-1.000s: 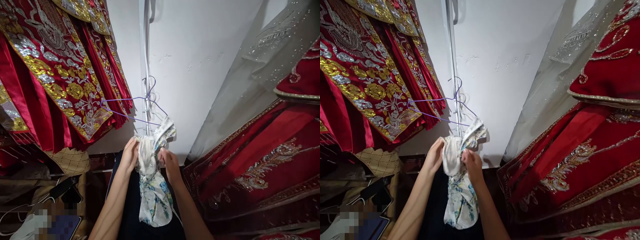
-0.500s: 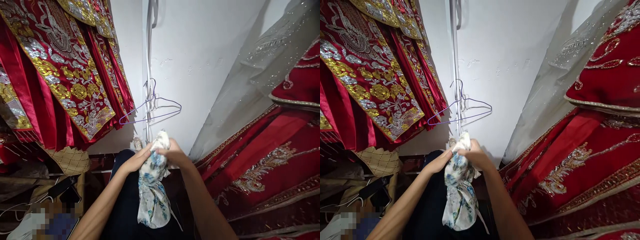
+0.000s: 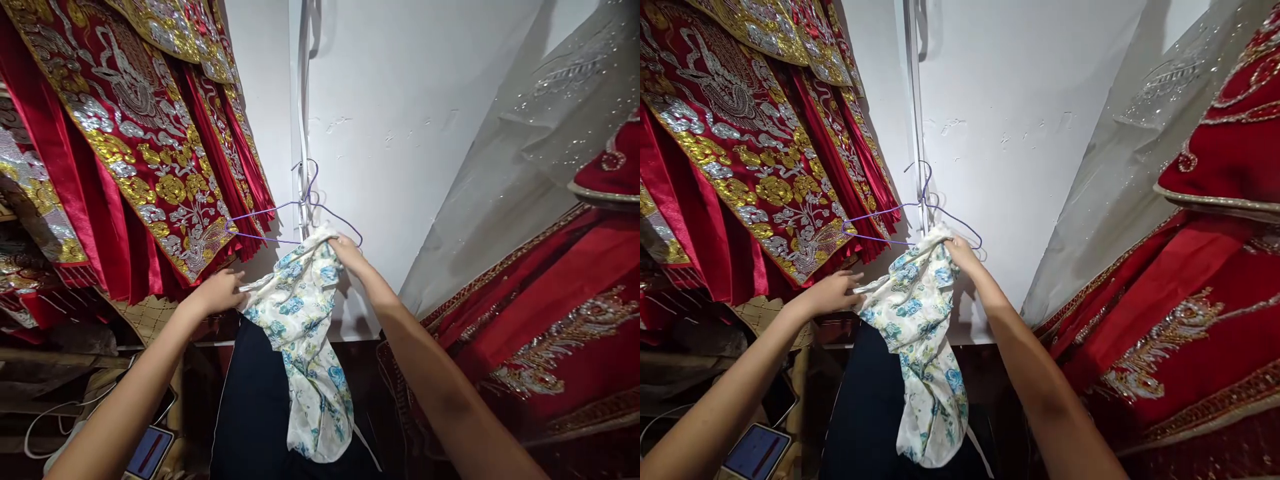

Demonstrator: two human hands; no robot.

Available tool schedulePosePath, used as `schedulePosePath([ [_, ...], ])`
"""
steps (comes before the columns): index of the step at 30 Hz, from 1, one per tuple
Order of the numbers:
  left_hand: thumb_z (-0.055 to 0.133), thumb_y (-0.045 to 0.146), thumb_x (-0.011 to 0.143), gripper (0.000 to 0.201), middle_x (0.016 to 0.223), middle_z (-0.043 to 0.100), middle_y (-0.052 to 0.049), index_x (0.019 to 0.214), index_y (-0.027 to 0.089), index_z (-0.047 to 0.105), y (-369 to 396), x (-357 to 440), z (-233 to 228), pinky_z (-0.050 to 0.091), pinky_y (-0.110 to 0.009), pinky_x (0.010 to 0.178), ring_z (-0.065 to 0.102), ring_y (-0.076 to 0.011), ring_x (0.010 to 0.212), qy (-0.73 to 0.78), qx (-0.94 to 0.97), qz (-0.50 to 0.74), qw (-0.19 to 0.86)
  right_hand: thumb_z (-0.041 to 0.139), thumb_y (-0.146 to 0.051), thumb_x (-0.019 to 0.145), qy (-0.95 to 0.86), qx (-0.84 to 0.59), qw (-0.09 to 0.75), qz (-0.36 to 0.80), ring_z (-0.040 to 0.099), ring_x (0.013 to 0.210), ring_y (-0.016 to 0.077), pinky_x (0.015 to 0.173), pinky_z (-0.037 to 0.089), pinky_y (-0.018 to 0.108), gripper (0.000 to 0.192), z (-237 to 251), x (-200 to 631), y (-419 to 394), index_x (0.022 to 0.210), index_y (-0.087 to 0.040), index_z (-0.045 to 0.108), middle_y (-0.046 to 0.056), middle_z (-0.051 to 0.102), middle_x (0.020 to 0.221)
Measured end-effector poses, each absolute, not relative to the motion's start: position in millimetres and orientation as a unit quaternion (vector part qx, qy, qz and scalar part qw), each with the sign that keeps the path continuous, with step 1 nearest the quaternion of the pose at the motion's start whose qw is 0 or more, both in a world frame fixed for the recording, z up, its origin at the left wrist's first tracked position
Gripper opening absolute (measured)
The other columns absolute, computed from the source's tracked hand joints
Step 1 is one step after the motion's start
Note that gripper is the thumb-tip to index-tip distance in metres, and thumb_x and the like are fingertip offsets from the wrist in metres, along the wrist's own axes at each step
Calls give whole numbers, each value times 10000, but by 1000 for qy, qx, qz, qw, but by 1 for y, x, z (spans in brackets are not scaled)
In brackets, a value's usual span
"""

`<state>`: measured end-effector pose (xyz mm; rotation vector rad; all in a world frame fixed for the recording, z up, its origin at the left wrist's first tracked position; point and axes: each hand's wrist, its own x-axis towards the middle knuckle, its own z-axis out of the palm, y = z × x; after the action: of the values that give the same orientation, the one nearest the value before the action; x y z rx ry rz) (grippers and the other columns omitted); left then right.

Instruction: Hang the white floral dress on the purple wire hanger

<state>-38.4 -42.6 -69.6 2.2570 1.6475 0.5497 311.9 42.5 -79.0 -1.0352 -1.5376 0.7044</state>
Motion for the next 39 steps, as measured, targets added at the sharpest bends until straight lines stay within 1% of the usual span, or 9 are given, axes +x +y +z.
schedulePosePath([
  [3, 657, 455, 750, 287, 1134, 725, -209, 585, 224, 615, -48, -44, -64, 435, -462, 1028, 616, -401, 1172, 644, 741, 159, 102, 551, -364, 750, -671, -457, 510, 284, 567, 720, 185, 679, 430, 284, 226, -96, 313, 46, 748, -156, 641, 31, 646, 716],
  [7, 334, 435, 949, 462, 1022, 716, -270, 906, 155, 698, -62, -30, -57, 501, -522, 836, 689, -434, 983, 730, 679, 73, 12, 571, -293, 698, -676, -475, 513, 234, 490, 680, 163, 651, 368, 274, 133, -100, 347, 27, 673, -167, 605, 0, 587, 671],
  [10, 238, 427, 980, 555, 1006, 717, -271, 956, 126, 703, -59, -16, -47, 506, -490, 839, 694, -418, 982, 707, 699, 105, -34, 523, -268, 718, -696, -479, 500, 193, 469, 670, 158, 630, 346, 270, 131, -89, 373, 8, 681, -167, 598, -3, 560, 667],
  [17, 410, 609, 904, 566, 1076, 719, -269, 960, 130, 707, -15, 3, -16, 514, -461, 809, 685, -433, 1006, 718, 694, 59, 3, 490, -247, 731, -731, -467, 464, 178, 431, 630, 142, 589, 314, 254, 131, -65, 387, -19, 685, -172, 586, -13, 515, 639],
  [24, 450, 533, 915, 426, 920, 741, -181, 857, 186, 689, -6, 13, 3, 514, -371, 788, 703, -329, 890, 639, 762, 98, -44, 459, -180, 702, -737, -455, 466, 179, 527, 687, 161, 621, 357, 252, 157, -68, 375, -33, 728, -178, 613, -9, 590, 689],
  [27, 549, 477, 864, 330, 817, 737, -157, 766, 195, 689, -3, 7, 2, 514, -363, 779, 702, -318, 836, 661, 747, 69, 3, 447, -153, 683, -731, -466, 472, 162, 569, 734, 174, 658, 382, 256, 238, -67, 371, -37, 789, -180, 659, -4, 645, 742],
  [30, 643, 373, 785, 203, 785, 742, -147, 692, 198, 686, 5, -1, -3, 513, -350, 735, 697, -302, 761, 674, 735, 52, 44, 457, -167, 713, -730, -472, 470, 152, 525, 676, 159, 614, 349, 253, 164, -66, 370, -40, 726, -185, 620, -15, 586, 664],
  [34, 613, 237, 752, 127, 842, 741, -196, 698, 167, 704, 11, -1, -1, 506, -374, 763, 697, -332, 810, 687, 723, 76, 3, 472, -186, 728, -727, -475, 466, 169, 525, 666, 164, 606, 344, 259, 155, -66, 369, -43, 732, -185, 627, -10, 595, 665],
  [39, 461, 200, 840, 298, 895, 742, -133, 889, 158, 752, 0, 16, 22, 499, -365, 837, 679, -285, 855, 596, 767, 231, -54, 442, -135, 656, -734, -467, 453, 195, 602, 761, 194, 665, 398, 266, 280, -70, 364, -43, 795, -183, 681, 7, 684, 769],
])
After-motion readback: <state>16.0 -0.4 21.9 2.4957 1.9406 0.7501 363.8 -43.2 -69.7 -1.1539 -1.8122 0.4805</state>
